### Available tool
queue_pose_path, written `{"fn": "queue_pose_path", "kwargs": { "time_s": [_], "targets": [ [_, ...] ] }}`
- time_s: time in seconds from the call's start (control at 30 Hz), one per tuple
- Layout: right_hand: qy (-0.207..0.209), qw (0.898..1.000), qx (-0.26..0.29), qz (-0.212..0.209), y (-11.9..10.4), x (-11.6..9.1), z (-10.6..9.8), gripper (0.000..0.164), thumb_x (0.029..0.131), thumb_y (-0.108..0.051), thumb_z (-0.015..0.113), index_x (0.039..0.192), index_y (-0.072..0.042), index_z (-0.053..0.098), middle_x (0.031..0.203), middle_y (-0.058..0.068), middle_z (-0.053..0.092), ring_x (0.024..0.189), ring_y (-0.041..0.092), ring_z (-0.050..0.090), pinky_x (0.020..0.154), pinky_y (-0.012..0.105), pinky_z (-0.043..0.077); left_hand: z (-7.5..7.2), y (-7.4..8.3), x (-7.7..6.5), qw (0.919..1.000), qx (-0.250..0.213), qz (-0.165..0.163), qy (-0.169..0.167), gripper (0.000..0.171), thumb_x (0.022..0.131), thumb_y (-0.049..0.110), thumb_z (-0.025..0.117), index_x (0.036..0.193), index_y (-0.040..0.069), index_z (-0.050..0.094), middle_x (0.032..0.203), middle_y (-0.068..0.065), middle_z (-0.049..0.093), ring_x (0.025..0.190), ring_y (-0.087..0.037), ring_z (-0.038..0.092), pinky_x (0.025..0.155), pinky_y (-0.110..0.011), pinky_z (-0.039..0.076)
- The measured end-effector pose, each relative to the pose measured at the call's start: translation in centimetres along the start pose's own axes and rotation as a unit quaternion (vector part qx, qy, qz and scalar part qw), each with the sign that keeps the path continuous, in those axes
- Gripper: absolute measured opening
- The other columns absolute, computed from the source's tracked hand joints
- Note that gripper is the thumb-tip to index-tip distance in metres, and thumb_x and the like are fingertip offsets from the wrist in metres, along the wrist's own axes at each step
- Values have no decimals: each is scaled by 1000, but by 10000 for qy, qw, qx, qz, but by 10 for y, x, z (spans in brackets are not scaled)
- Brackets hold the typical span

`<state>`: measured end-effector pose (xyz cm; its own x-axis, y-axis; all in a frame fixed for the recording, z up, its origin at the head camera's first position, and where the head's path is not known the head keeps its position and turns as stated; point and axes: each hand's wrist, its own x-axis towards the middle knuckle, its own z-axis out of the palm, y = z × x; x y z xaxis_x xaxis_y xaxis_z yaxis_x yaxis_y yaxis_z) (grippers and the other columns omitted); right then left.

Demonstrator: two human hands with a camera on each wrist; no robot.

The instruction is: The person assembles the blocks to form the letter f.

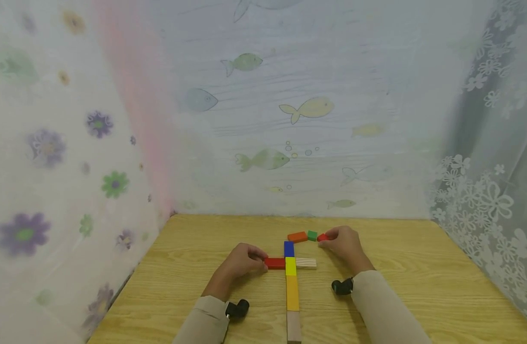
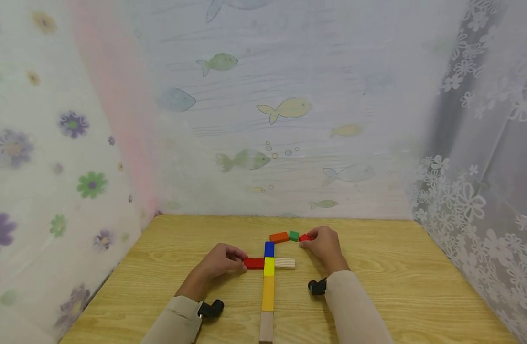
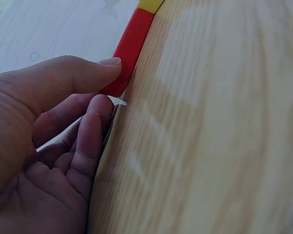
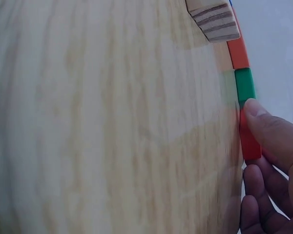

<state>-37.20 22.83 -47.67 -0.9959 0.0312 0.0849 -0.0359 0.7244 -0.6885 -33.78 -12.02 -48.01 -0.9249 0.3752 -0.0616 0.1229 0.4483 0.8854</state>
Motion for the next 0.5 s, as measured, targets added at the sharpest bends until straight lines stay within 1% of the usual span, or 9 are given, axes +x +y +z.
{"fn": "queue_pose_path", "kwargs": {
  "time_s": [0.27,0.5],
  "targets": [
    [-30,10000,37,-24,0,3,1,41,83,-29,89,112,-2,77,110,13,76,104,34,69,92,51,56,0,-3,1,10000,-74,-28,20,25,86,13,84,110,7,79,93,-2,74,84,-18,64,81,-32,54],
    [-37,10000,32,23,1,4,2,41,83,-30,89,112,-3,77,110,12,76,103,32,69,93,50,56,0,-3,1,10000,-36,30,46,26,85,14,86,110,7,79,94,-2,74,84,-17,64,80,-31,54]
  ]
}}
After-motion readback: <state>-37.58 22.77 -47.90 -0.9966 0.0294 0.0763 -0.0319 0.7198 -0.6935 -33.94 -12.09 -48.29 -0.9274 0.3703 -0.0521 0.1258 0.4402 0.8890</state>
